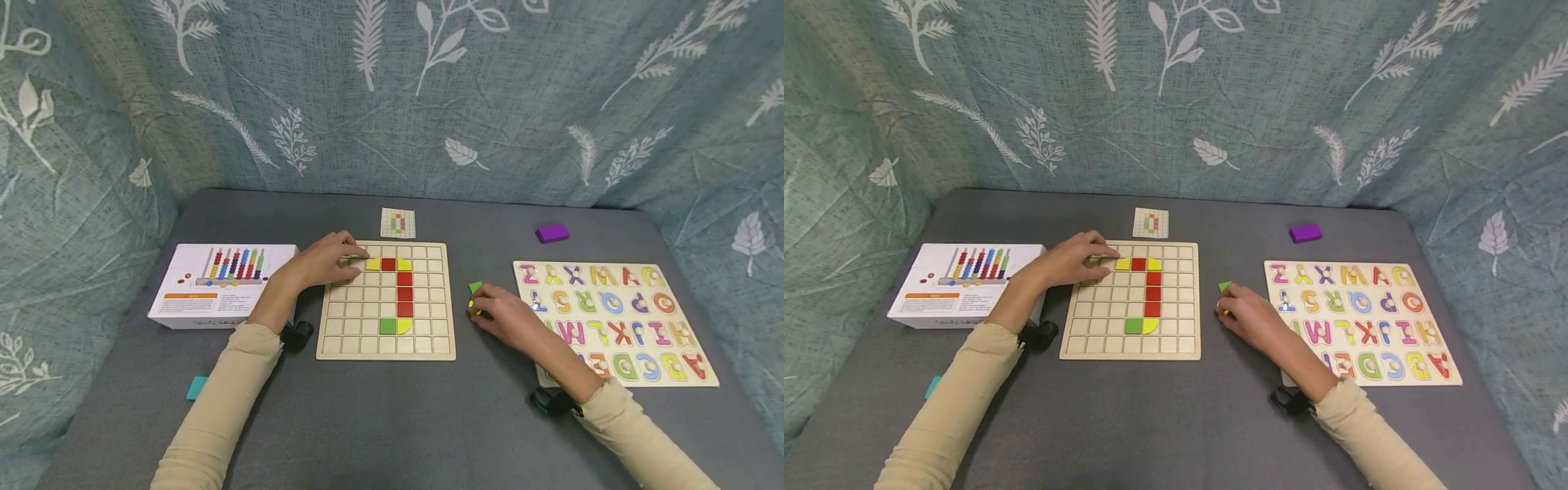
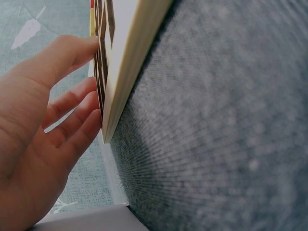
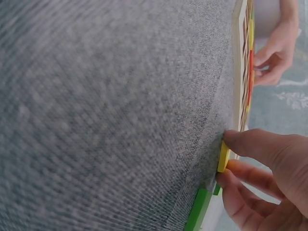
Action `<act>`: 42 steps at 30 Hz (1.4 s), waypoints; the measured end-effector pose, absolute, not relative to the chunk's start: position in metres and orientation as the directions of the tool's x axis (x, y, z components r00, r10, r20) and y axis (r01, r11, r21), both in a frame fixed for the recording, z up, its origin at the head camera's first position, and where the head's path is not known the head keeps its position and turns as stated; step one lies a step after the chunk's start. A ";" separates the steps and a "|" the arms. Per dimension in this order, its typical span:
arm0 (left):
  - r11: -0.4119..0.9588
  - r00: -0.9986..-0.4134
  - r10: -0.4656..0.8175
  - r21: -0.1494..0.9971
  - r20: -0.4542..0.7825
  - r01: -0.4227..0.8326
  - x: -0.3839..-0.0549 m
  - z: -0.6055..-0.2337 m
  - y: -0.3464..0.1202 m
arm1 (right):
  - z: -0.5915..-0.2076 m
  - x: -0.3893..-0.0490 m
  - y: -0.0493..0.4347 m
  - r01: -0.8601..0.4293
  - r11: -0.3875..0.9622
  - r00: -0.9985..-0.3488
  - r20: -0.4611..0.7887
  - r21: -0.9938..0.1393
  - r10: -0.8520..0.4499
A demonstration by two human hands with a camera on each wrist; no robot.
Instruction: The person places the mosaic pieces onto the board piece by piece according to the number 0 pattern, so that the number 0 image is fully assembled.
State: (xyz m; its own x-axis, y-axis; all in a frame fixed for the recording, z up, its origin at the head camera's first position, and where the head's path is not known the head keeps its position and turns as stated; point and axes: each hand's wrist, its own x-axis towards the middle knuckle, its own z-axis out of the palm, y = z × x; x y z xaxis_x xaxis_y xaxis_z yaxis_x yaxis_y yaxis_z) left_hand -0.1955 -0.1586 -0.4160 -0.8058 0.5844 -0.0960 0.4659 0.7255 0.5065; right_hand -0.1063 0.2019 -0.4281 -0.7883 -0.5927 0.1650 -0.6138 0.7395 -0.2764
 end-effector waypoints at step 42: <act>0.723 -0.806 0.584 0.511 -0.093 0.465 -0.195 -0.415 -0.158 | -0.420 -0.111 0.200 -0.610 0.714 -0.781 0.108 -0.343 -0.615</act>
